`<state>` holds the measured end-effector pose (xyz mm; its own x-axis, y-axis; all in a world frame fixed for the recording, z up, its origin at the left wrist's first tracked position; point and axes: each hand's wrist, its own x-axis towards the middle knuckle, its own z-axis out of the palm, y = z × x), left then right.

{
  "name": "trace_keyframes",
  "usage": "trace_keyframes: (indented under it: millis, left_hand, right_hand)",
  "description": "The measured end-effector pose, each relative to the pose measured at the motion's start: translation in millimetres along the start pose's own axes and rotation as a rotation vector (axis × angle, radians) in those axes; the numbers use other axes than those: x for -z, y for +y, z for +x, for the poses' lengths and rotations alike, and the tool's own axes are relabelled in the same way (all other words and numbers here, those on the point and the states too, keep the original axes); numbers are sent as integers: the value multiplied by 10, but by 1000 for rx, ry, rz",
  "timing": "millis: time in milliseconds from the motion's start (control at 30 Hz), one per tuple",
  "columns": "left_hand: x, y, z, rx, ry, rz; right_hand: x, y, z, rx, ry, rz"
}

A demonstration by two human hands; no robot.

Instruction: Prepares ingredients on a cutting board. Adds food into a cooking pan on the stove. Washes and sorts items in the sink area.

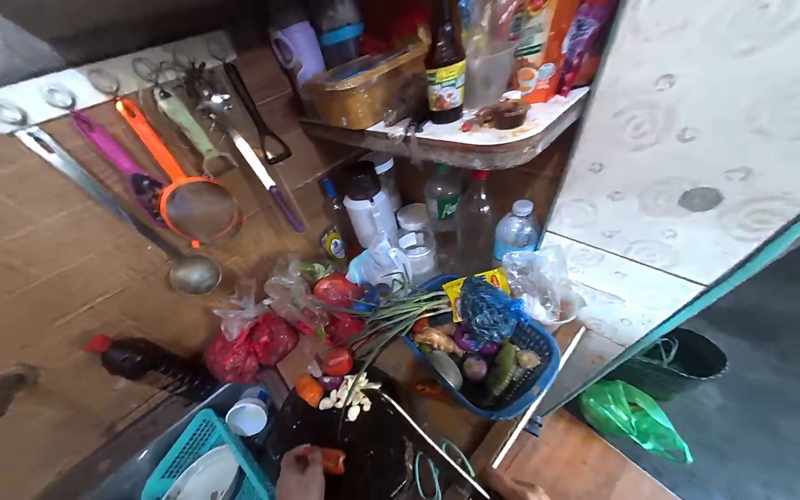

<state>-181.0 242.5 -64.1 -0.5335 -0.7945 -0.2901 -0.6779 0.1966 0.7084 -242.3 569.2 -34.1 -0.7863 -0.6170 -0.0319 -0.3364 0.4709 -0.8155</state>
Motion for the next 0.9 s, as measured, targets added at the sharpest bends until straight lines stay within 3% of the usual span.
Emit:
trace_keyframes:
  millis: [100,167,233,333,467,667,900]
  left_hand:
    - [-29,-43,34,-79,26,246]
    - [33,-121,-15,-192,89,280]
    - [98,-255,-71,-466,88,240]
    - [86,-469,-65,-795,-68,261]
    - [-85,-614,-45,-912,-42,295]
    - [-233,-767,-213,-1059,8,177]
    - [-276,-758,-208,-1018,21,195]
  right_hand:
    - [-81,-234,218,-71,-86,-83]
    - [-136,-367,346,-114,-204,-128]
    - [-182,-480,449,-111,-296,-167]
    - [-273,-676,619,-165,-475,-252]
    - [-488,-911,874,-299,-637,-379]
    - [-627,-1295,901,-362,-667,-545]
    - [-863,-1382,947,-404,-741,-624]
